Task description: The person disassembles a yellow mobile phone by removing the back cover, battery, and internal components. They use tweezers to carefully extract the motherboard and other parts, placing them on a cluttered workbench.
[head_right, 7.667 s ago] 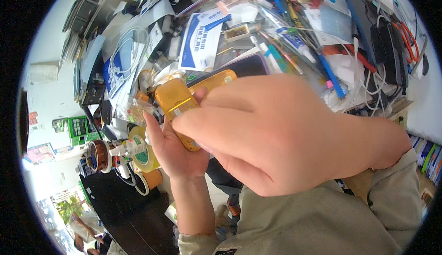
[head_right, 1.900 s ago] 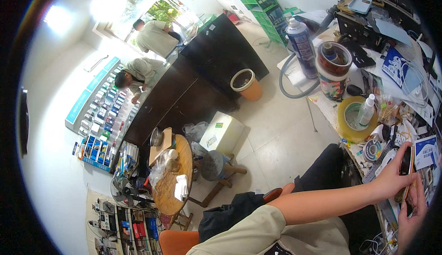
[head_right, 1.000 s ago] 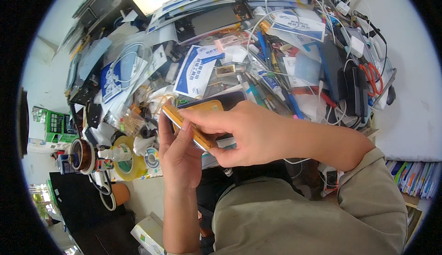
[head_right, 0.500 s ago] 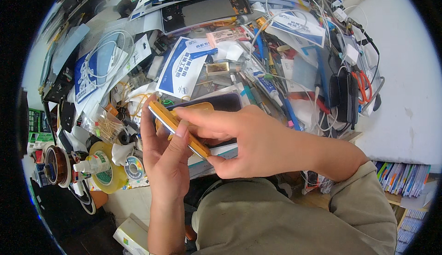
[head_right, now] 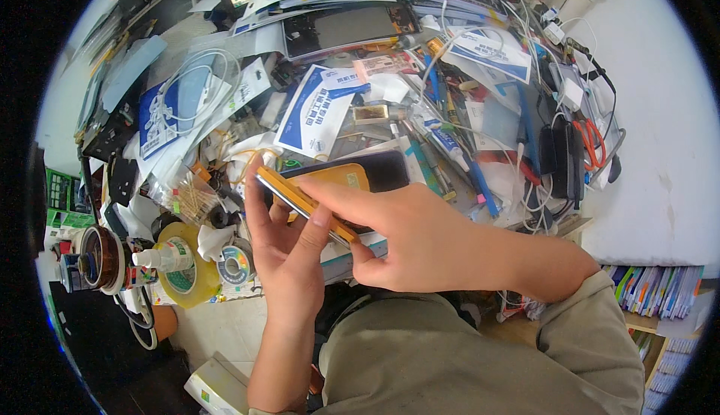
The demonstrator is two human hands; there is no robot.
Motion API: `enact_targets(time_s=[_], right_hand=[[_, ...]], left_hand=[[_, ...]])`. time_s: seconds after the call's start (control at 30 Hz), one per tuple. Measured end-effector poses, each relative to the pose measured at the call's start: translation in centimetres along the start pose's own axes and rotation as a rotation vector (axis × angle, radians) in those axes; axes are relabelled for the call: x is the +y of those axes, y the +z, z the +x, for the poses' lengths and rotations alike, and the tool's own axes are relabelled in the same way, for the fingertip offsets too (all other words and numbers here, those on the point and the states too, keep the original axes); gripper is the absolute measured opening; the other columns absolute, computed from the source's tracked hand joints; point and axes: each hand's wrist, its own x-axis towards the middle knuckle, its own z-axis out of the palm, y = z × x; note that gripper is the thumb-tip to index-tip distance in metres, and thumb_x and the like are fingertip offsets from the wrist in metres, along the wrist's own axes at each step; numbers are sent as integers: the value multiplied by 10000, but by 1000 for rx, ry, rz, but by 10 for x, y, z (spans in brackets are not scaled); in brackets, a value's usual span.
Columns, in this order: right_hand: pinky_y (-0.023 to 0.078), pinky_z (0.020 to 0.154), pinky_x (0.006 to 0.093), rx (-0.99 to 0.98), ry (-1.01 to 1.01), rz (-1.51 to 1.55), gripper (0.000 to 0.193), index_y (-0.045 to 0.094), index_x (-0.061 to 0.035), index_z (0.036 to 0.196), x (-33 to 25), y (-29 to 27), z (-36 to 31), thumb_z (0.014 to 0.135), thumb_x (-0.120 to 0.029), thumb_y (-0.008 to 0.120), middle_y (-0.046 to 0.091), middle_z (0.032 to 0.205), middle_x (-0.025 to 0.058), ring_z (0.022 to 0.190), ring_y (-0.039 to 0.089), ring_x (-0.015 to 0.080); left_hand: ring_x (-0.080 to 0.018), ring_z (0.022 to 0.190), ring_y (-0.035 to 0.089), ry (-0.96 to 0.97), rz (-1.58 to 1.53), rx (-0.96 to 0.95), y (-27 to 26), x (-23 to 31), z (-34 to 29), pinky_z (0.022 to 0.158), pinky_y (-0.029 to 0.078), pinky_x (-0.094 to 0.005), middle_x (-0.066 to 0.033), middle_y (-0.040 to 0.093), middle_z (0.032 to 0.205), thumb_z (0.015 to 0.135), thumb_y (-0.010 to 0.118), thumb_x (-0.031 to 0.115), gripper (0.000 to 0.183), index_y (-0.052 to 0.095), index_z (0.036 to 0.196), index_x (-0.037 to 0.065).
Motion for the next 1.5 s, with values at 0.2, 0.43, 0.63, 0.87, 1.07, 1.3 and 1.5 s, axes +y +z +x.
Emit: enact_targets(time_s=[0.2,0.43,0.63,0.87,1.07,1.3,1.5], right_hand=[[592,868,319,52,-97,-81,894,424,-59,1540,-5,5,2,689,35,681,735,1209,129,1064,732,287],[598,789,322,41,-135,-143,917,422,-52,1541,-10,5,3,667,32,683,743,1193,118,990,750,285],[600,768,317,44,-132,-144,902,417,-38,1540,-7,4,1,680,22,683,739,1197,126,986,752,288],[556,617,331,86,-238,-165,778,497,-23,1491,-1,2,-1,738,-10,691,750,1047,122,727,718,269],[497,533,328,107,-256,-127,737,533,-23,1467,6,0,-3,749,-26,700,733,863,103,604,653,253],[518,548,330,168,-289,-145,731,570,-14,1428,14,7,-8,711,19,711,740,920,119,633,673,256],[573,621,332,225,-320,-155,706,592,-7,1397,21,15,-11,702,31,709,740,1132,153,780,737,286]], left_hand=[[-303,1284,535,-5,-36,-65,-11,1,-6,1021,523,-439,-160,447,1390,819,653,-154,1070,54,1640,181],[-321,1276,524,-25,-77,-64,-17,1,-7,1010,543,-484,-195,410,1402,763,632,-116,1102,36,1637,192],[-325,1274,526,-32,-70,-79,-13,0,-7,1003,543,-467,-211,427,1394,749,617,-111,1100,41,1637,188],[-340,1248,566,-179,-299,50,-9,4,-6,938,565,-405,-232,469,1402,748,555,-75,1015,117,1632,166],[-330,1233,581,-198,-240,17,-9,8,-4,932,567,-397,-239,470,1402,745,548,-83,1024,113,1635,177],[-331,1231,587,-156,-185,-6,-6,-1,-7,998,549,-454,-217,470,1386,826,702,-136,1064,97,1636,195],[-363,1298,554,-159,-193,-22,-7,0,-8,1024,537,-472,-210,457,1395,838,728,-130,1074,90,1636,200]])
